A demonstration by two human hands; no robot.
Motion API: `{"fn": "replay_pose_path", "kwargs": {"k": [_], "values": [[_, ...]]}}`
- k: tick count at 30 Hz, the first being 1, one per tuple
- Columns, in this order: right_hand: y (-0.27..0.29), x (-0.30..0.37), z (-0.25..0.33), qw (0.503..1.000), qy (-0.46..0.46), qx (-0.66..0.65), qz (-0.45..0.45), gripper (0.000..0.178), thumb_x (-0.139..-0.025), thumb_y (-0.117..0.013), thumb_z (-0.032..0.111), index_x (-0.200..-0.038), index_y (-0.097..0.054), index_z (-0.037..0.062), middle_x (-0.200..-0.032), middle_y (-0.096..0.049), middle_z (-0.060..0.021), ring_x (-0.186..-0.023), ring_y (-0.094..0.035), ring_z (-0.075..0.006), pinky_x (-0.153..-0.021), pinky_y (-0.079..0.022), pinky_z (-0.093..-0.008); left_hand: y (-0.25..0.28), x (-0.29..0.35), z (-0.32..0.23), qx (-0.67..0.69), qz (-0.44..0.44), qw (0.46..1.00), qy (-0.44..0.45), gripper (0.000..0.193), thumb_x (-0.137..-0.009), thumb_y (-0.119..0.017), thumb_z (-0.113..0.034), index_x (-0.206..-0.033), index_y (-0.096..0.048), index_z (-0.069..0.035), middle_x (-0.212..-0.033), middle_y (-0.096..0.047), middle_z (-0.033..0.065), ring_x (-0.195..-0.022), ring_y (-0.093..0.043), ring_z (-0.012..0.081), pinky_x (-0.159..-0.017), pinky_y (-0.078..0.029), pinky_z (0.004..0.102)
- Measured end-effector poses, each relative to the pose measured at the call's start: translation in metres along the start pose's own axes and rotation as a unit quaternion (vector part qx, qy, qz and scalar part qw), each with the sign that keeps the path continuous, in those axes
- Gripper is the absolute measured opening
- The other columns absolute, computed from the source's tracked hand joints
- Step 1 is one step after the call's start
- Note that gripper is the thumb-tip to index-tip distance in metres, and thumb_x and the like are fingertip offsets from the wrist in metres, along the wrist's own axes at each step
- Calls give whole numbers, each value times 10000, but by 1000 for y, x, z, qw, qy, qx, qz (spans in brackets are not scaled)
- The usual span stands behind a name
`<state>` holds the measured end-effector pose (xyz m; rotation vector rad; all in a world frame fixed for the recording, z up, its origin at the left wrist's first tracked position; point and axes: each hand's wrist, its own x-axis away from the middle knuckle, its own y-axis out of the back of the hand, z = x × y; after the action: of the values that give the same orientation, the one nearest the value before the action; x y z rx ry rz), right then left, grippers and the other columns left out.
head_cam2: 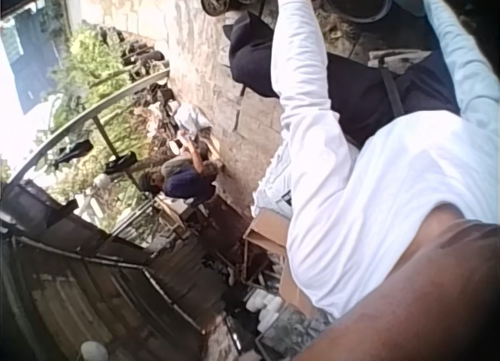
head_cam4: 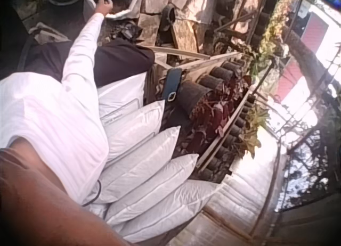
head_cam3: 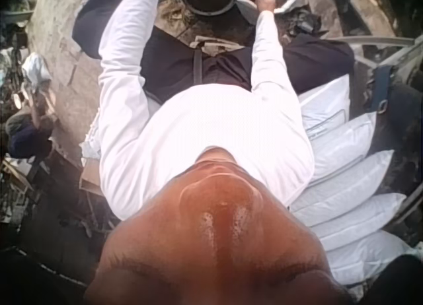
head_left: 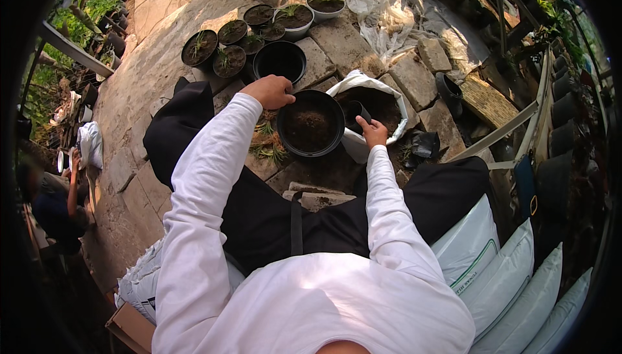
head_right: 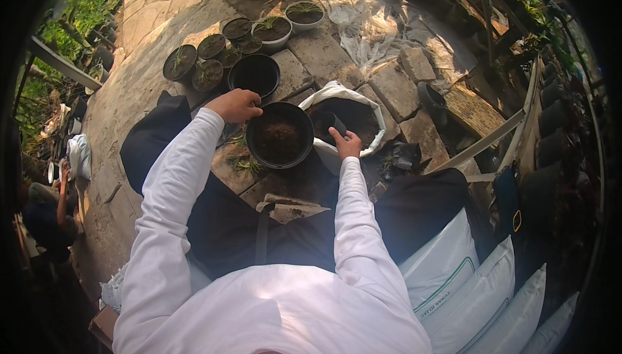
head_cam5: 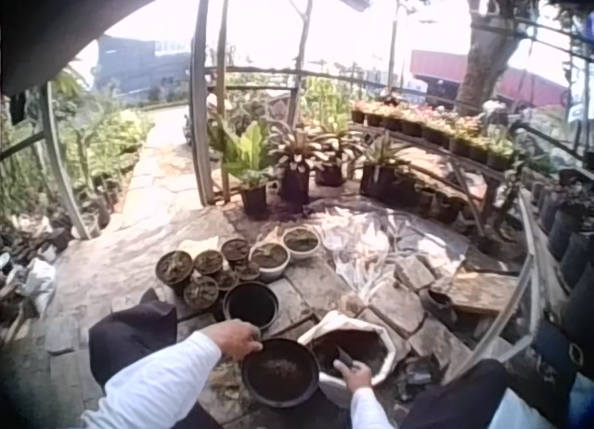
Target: The person scoops soil from a large white bag into a black pot using a small black scoop. They then place a small plant into the pot and add more soil around it. The person repeats this process with another pot.
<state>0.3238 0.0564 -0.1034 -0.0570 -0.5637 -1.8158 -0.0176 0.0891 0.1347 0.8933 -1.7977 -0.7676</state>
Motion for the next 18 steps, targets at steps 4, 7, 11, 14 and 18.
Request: {"fn": "replay_pose_path", "kwargs": {"k": [4,7,11,14,18], "values": [[-5,3,10,996,-11,-87,8,938,-725,-898,506,-1301,-571,-158,-924,-718,-135,-664,-642,-124,-609,-523,-256,1,1,0,5,9,1000,9,409,-968,-643,-337,-1273,-663,-66,-1132,-728,169,-1080,-692,309,-939,-526,413],[0,6,17,995,-22,-96,24,953,-728,-898,498,-1311,-553,-172,-943,-721,-141,-675,-646,-126,-594,-515,-257,0,1,1,4,-1,1000,1,399,-969,-641,-333,-1267,-666,-68,-1093,-738,159,-1048,-702,302,-924,-528,412],[6,5,27,991,-42,-131,6,855,-735,-903,480,-1313,-604,-75,-860,-708,-50,-588,-598,-81,-513,-416,-215,0,0,1,4,0,1000,-3,385,-969,-639,-327,-1254,-672,-71,-1053,-747,148,-1018,-711,296,-917,-531,411],[11,7,40,982,-39,-183,8,826,-759,-900,437,-1332,-586,-68,-936,-713,-53,-607,-599,-86,-503,-402,-214,1,1,0,12,2,1000,-1,380,-967,-639,-325,-1250,-673,-73,-1057,-746,148,-1021,-710,295,-919,-532,407],[18,28,84,961,17,-274,36,736,-829,-866,346,-1361,-554,-57,-1075,-689,-44,-670,-605,-84,-514,-397,-205,1,2,1,6,-5,1000,-2,385,-968,-641,-328,-1256,-671,-75,-1061,-747,146,-1024,-710,291,-919,-533,405]]}}
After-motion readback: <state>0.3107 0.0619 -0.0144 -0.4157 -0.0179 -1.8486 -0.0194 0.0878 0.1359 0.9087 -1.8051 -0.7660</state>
